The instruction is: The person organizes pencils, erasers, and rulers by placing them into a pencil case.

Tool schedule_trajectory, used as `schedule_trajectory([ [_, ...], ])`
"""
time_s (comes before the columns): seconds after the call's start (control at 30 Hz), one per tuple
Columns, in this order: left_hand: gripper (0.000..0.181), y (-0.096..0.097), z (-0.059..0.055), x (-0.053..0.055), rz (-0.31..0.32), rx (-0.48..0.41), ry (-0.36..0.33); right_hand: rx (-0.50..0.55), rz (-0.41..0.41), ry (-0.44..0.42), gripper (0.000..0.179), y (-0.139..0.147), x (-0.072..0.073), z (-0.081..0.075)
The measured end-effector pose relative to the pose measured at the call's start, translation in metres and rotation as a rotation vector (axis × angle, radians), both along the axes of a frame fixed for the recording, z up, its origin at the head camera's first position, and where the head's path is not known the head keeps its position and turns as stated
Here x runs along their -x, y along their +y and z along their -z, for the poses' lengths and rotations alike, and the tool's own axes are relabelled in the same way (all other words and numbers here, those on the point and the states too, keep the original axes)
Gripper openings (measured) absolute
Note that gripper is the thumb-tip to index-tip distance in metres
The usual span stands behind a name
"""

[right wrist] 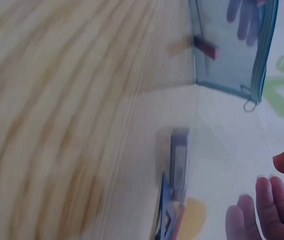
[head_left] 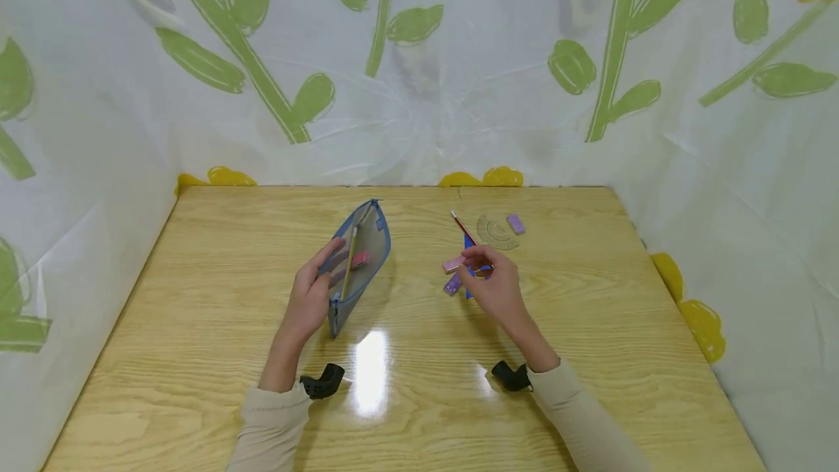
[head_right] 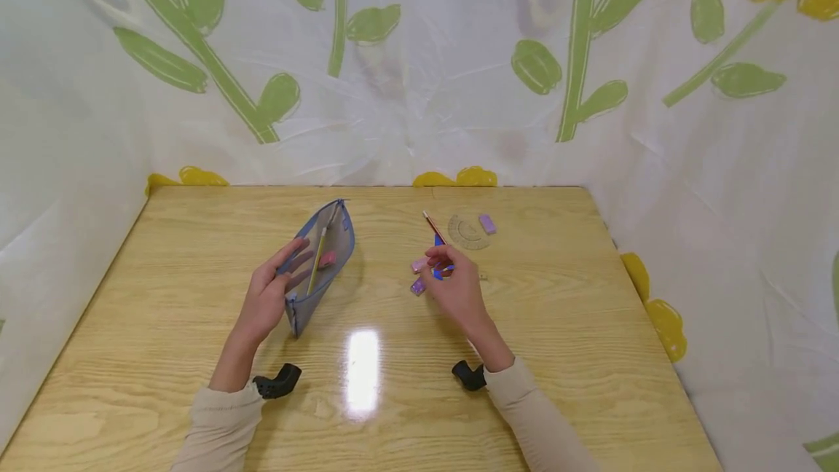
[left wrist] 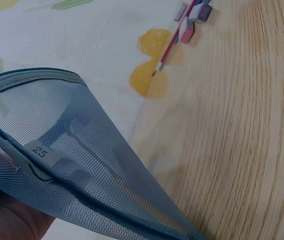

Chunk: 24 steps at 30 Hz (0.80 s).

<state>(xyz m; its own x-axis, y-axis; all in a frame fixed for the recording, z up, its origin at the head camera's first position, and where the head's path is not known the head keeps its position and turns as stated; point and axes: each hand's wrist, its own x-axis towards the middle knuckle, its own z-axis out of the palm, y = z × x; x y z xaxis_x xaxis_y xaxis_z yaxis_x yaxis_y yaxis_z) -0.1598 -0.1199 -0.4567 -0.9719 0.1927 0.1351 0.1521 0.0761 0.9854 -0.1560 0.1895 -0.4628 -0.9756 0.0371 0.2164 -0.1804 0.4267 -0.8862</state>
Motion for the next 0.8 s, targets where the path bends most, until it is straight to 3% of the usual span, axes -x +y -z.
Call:
schedule_trajectory([
  [0.33, 0.06, -0.003, -0.001, -0.001, -0.011, -0.006, 0.007, -0.061, -0.002, -0.016, 0.025, 0.016, 0.007, 0.005],
  [0.8, 0.061, -0.005, 0.0, -0.003, -0.002, -0.001, -0.01, -0.319, -0.059, -0.232, 0.042, 0.017, 0.013, 0.006],
])
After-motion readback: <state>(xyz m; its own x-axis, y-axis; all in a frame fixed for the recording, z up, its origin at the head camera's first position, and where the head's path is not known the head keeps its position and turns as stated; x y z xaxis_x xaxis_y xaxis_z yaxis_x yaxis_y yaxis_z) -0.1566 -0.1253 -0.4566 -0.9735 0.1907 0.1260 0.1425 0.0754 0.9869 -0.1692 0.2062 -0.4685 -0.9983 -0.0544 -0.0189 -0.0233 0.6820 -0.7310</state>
